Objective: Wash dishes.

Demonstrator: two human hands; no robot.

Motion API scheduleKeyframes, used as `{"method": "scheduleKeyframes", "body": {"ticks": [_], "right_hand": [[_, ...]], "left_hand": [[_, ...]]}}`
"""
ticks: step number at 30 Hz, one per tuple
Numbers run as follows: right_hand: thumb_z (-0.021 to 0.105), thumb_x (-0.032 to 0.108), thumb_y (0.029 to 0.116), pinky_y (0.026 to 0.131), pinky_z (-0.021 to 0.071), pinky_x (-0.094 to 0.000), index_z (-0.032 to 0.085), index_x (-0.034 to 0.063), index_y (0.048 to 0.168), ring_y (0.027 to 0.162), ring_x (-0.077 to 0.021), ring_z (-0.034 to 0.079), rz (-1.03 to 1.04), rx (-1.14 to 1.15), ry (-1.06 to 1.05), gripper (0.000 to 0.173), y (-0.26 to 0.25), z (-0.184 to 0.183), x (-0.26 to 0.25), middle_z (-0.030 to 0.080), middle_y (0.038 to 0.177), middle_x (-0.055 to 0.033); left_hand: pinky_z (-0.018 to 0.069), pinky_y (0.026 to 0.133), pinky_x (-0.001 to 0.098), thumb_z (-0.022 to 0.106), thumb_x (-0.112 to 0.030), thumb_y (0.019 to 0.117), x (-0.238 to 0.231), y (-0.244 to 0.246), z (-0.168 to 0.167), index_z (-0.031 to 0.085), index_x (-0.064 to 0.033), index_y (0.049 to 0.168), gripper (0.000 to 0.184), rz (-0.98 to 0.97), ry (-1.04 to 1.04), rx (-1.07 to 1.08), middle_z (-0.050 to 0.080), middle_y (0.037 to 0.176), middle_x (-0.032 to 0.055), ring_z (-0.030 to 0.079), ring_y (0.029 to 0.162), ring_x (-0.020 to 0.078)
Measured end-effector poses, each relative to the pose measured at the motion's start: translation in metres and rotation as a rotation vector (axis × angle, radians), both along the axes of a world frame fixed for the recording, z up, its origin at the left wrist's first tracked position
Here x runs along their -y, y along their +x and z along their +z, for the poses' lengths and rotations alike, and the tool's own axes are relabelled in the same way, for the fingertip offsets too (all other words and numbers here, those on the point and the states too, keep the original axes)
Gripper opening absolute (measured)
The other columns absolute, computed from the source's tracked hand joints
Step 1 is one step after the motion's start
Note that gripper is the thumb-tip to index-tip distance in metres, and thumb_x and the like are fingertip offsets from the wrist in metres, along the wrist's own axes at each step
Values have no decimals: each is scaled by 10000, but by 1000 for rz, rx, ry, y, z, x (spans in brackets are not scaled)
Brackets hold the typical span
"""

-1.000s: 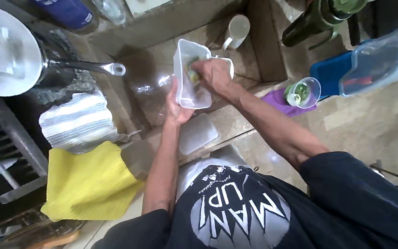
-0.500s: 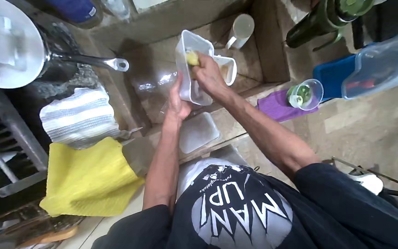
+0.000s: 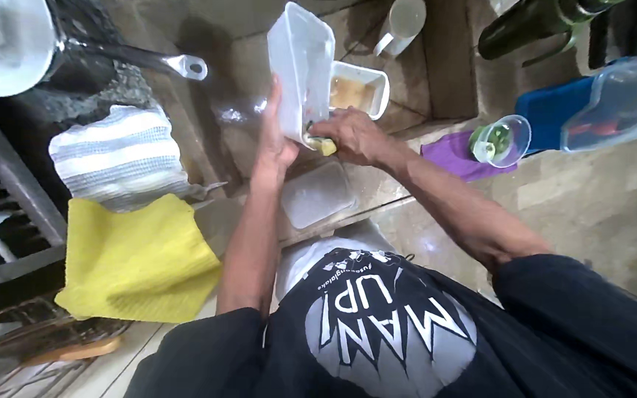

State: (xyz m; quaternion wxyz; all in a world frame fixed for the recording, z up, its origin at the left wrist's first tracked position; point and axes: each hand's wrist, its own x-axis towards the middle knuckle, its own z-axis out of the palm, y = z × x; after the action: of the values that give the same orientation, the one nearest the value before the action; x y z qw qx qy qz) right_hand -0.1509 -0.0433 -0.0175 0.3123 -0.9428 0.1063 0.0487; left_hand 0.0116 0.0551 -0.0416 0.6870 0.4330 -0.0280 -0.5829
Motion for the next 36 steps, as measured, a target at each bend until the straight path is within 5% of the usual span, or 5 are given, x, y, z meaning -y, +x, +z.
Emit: {"method": "scheduleKeyframes", "body": {"ticks": [10, 18, 29, 33, 36], "right_hand": [[658, 68, 866, 935, 540, -413, 695, -11, 1176, 1072, -214, 656, -665, 523, 309, 322, -35, 12, 19, 694, 1131, -149], [715, 43, 887, 861, 597, -346, 600, -40, 1212, 928, -147, 696, -771, 405, 635, 355, -39, -32, -40, 702, 1035, -131], [707, 116, 926, 821, 610, -439, 622, 31, 1274, 893, -214, 726, -866, 211, 505, 368, -48, -54, -58, 735, 1016, -128], [637, 134, 993, 694, 624, -398, 569, 19, 1354, 765, -202, 710, -1054, 295, 738, 385, -55, -53, -50, 723, 993, -129], [619, 152, 1019, 650, 627, -365, 515, 26, 1402, 740, -210, 713, -1206, 301, 937, 416, -66, -49, -44, 714, 994, -133]], "left_hand": [[622, 857, 402, 268, -539, 1093, -98, -7, 0, 599, -173, 1357, 559, -347, -1, -160, 726, 1154, 53, 711, 1025, 179], [613, 860, 400, 273, -628, 1058, -119, -23, -1, 654, -105, 1255, 676, -491, 359, -167, 742, 1066, 72, 718, 982, 185], [595, 893, 419, 477, -456, 1069, -143, -44, 7, 565, -113, 1414, 494, -164, 579, 751, 663, 1284, 96, 692, 1051, 198], [538, 1022, 456, 858, -387, 801, -136, -47, 3, 560, -111, 1436, 753, -380, 497, 992, 587, 1427, 106, 593, 1274, 230], [567, 918, 486, 767, -285, 905, -136, -50, -7, 658, -101, 1342, 486, -569, 403, 1256, 643, 1330, 131, 650, 1149, 270]]}}
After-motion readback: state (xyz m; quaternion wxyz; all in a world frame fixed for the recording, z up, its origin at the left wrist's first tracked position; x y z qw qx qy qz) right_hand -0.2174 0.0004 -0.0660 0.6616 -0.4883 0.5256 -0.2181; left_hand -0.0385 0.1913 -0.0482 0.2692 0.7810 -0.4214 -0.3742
